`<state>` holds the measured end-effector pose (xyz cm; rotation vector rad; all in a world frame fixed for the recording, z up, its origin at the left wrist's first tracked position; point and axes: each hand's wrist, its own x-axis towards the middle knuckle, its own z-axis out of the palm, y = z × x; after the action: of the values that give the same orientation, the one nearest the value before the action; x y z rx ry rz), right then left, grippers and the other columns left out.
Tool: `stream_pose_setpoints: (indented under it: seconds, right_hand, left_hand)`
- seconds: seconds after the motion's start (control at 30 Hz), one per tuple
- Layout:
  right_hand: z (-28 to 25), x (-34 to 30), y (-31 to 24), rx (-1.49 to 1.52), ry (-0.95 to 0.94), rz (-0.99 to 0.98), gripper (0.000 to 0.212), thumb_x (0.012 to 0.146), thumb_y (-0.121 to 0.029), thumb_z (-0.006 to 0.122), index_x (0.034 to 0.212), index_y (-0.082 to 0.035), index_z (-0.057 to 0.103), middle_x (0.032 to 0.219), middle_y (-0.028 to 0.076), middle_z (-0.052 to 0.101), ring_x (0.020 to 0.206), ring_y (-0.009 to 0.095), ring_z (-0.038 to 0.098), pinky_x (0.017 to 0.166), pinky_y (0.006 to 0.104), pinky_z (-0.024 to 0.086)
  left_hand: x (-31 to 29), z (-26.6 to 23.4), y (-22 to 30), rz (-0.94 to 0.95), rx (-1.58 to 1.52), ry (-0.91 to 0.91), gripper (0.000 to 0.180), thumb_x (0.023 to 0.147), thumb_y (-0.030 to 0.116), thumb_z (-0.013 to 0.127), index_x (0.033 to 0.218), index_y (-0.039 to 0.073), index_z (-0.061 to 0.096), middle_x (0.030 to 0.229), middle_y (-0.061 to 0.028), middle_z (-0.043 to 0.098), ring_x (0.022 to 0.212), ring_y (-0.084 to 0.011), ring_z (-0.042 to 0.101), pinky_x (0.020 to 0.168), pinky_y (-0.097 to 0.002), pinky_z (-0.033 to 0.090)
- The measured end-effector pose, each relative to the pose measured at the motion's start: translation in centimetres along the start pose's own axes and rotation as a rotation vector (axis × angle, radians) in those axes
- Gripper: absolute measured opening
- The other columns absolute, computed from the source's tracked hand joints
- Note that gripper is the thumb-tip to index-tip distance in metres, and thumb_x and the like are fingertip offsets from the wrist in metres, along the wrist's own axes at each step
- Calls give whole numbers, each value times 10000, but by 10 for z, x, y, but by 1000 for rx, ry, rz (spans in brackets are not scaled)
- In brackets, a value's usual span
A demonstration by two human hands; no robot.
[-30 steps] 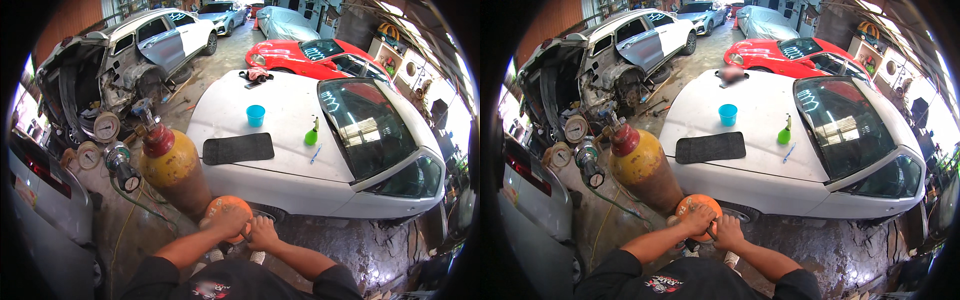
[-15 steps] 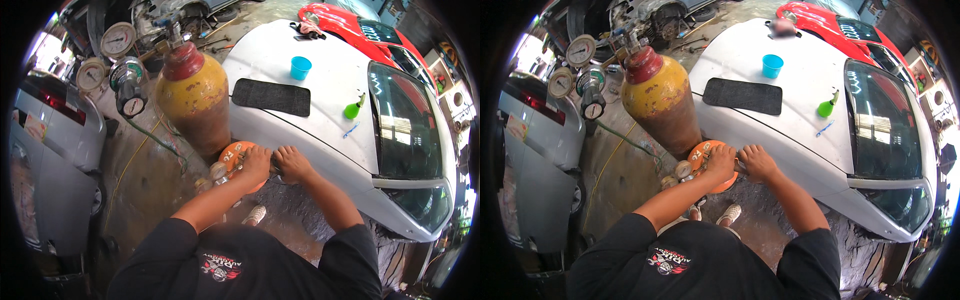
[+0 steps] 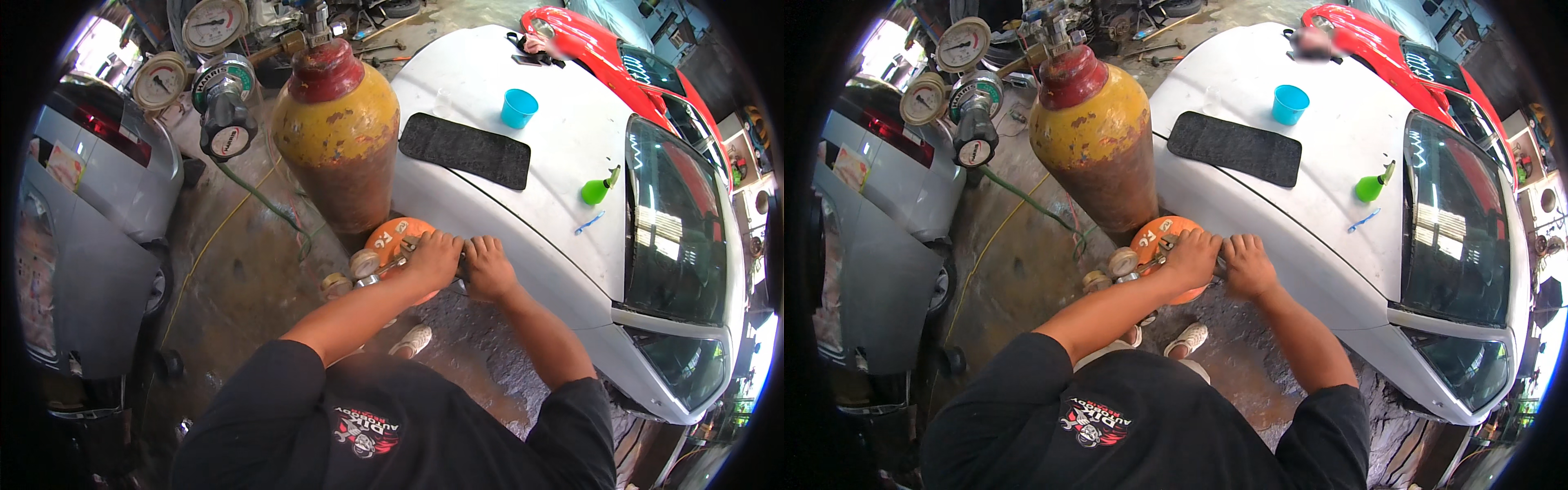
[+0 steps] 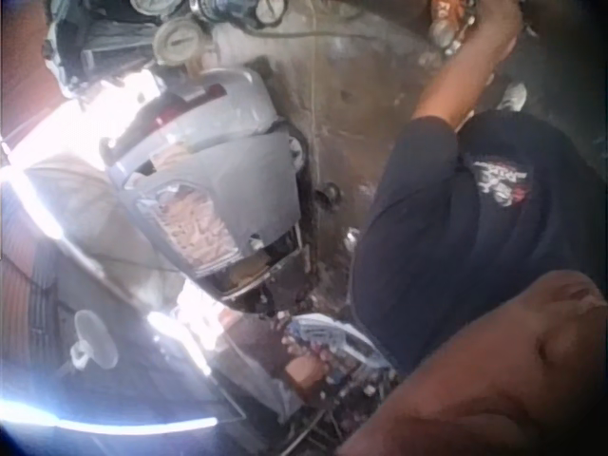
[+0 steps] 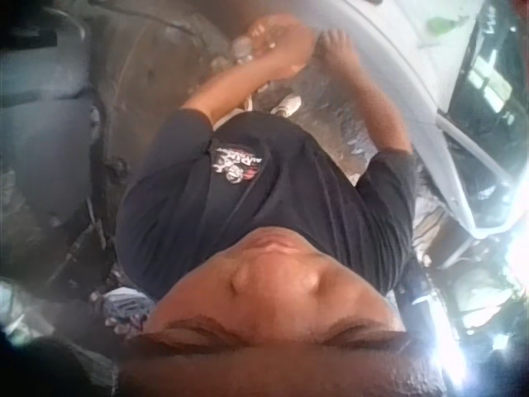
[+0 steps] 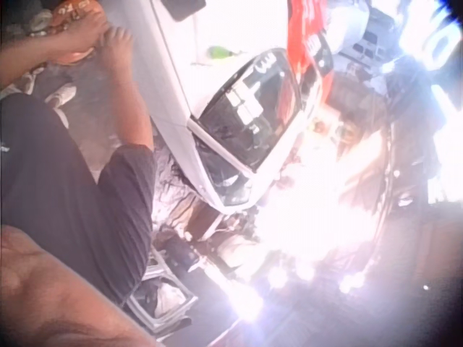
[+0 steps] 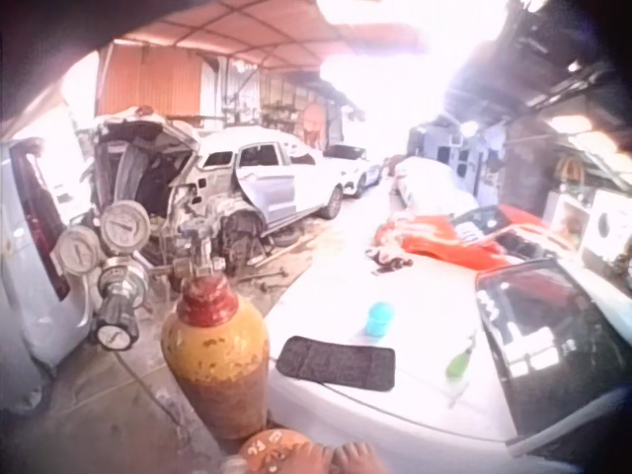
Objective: The person prepares gas cylinders and a welding torch, then uses the torch to heat and weld a damaged section of a car's undercarriage. The person handles the torch and filler rod to apply heat and molten material to the metal frame.
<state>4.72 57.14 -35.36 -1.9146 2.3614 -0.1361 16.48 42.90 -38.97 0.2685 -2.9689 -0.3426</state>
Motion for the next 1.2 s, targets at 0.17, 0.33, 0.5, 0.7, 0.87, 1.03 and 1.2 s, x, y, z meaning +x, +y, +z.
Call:
stream_pose_setpoints:
  seconds: [0.17,0.33,0.5,0.7,0.87,1.03,1.2]
  right_hand:
    - [5,20,17,-30,9,-135,493,752,-205,729,1179,1,593,1122,164,591,1110,347,554,1040,438,422]
    - [4,46,41,-61,40,-306,530,818,-339,768,1193,-3,605,1135,158,596,1105,342,552,1046,445,425]
    - [-23,131,68,-221,-154,-654,574,787,-271,792,1271,-43,582,1220,111,587,1231,315,541,1182,498,376]
    - [-32,127,35,-370,-318,-401,824,721,-197,804,1477,-67,505,1426,122,541,1455,309,436,1302,589,216]
    - [-26,48,23,-289,-190,-127,884,706,-295,809,1479,-11,486,1423,200,514,1465,374,412,1271,671,194]
    - [-15,-16,-40,-20,-111,215,746,707,-318,811,1308,28,536,1250,220,541,1281,402,503,1205,639,302]
    - [-1,-30,-82,167,-163,355,747,676,-326,830,1258,39,536,1209,211,548,1197,388,530,1073,525,414]
  left_hand:
    - [4,14,-1,-126,55,-6,300,875,240,723,1106,77,621,1050,-100,681,1063,-288,631,917,-460,458]
    - [16,8,8,-297,58,-16,332,888,250,749,1139,73,620,1095,-119,691,1089,-284,647,924,-462,486]
    - [36,2,4,-679,-153,29,385,898,206,750,1211,51,588,1172,-132,687,1138,-312,661,927,-474,523]
    - [23,-4,-27,-542,-188,-21,541,851,209,815,1275,3,549,1246,-189,651,1217,-374,622,1038,-514,503]
    - [-42,-106,-49,-228,-413,112,748,824,290,858,1440,15,534,1411,-211,605,1330,-361,588,1128,-504,467]
    - [-170,-157,-103,-632,-458,88,582,852,220,845,1375,83,629,1298,-178,694,1174,-338,686,1023,-453,542]
    - [-271,-131,-104,-928,-419,7,461,857,224,847,1262,65,695,1094,-158,750,982,-302,731,900,-422,579]
